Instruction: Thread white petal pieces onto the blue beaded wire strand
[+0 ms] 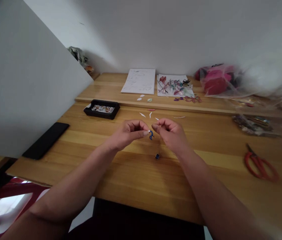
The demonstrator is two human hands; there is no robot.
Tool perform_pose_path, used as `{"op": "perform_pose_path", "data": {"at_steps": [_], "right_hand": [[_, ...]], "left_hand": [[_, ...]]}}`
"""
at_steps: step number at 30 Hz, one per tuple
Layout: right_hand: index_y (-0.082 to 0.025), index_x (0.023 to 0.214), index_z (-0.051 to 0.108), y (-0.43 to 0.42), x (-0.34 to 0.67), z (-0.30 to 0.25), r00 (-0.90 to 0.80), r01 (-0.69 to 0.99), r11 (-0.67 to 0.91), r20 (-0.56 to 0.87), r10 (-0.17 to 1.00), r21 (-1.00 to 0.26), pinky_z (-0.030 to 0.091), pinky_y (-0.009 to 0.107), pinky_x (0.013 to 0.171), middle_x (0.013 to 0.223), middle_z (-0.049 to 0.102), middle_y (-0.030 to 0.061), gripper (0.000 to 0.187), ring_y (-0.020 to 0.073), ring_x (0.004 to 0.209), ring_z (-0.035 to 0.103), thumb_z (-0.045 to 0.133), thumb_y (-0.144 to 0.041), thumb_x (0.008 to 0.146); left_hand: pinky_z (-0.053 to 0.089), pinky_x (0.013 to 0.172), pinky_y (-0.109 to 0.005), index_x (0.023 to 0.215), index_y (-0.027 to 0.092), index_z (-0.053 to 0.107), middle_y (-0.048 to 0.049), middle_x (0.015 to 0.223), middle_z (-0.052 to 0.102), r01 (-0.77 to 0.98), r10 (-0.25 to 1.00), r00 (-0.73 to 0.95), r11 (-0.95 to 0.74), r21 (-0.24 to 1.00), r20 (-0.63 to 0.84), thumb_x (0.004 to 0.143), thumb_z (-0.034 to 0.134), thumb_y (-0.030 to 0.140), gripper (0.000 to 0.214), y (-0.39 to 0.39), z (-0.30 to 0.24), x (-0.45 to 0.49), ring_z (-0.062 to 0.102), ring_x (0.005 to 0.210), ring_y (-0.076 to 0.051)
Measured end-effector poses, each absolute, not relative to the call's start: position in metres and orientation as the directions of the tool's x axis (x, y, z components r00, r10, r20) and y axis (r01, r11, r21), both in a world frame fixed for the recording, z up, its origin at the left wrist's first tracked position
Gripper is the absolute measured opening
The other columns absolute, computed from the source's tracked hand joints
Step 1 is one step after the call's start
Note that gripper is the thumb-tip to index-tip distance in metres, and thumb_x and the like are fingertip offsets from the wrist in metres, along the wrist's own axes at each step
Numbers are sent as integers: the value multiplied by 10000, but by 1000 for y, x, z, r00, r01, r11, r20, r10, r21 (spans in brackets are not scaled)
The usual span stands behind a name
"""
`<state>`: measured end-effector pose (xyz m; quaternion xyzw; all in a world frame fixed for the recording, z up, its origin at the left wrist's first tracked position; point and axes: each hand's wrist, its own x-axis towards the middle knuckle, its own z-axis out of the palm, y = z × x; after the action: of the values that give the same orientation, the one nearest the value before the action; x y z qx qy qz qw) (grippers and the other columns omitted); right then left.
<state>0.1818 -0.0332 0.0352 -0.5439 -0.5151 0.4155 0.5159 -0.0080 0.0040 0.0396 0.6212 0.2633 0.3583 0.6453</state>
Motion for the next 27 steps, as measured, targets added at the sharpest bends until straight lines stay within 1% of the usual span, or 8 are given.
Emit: {"op": "perform_pose_path", "data": {"at_steps": [2,4,7,10,14,19,22,27], "right_hand": [[-217,746,645,-32,179,30,65,-25,-23,-24,998,-999,268,253,436,650,548,-42,271,69,470,341,829,-411,701],[-214,716,618,-34,176,26,14,-131,-89,-92,996,-987,279,244,424,655,538,-54,289,51,450,320,853,-373,661],[-207,699,619,-37,172,24,-41,-166,-144,-140,989,-976,311,237,432,606,503,-68,273,46,438,335,846,-355,672],[-203,699,626,-40,169,26,-67,-77,-129,-124,990,-989,331,241,449,566,499,-65,260,61,444,384,818,-378,707],[-201,707,626,-42,167,31,-83,119,-24,-34,996,-993,302,247,450,556,490,-58,254,79,465,401,767,-403,773],[-205,730,644,-41,166,27,-77,253,105,88,993,-962,352,267,494,623,543,-35,208,100,524,444,718,-373,827],[-206,759,665,-42,165,21,-38,342,146,142,989,-928,387,279,543,668,607,-13,167,118,575,502,695,-341,851],[-209,785,676,-50,160,25,-40,478,237,249,968,-846,400,270,576,682,640,-12,108,123,617,545,656,-255,881]], "left_hand": [[388,649,-254,820,157,685,-6,755,627,-184,818,565,-2,983,107,750,808,386,269,6,39,-7,496,665,-90],[378,631,-245,819,159,680,2,741,613,-217,859,500,0,976,111,745,803,385,268,7,38,-5,473,649,-82],[378,624,-237,801,158,658,11,733,605,-240,919,378,-16,971,109,746,788,352,240,9,36,-3,457,636,-75],[398,647,-242,802,158,652,9,739,620,-190,949,293,-59,980,114,760,769,309,196,11,35,-2,484,649,-80],[414,671,-251,792,154,654,1,750,639,-167,958,261,-76,983,118,765,758,267,157,11,35,-2,518,674,-88],[332,586,-232,786,148,648,32,683,576,-318,940,341,95,943,20,719,798,301,224,12,33,-2,428,586,-57],[322,581,-232,807,149,649,38,656,556,-340,922,385,172,925,-30,715,803,333,257,10,31,-1,430,577,-58],[339,589,-233,788,147,642,38,661,567,-315,947,320,85,945,22,714,792,317,238,10,31,1,425,574,-55]]}}
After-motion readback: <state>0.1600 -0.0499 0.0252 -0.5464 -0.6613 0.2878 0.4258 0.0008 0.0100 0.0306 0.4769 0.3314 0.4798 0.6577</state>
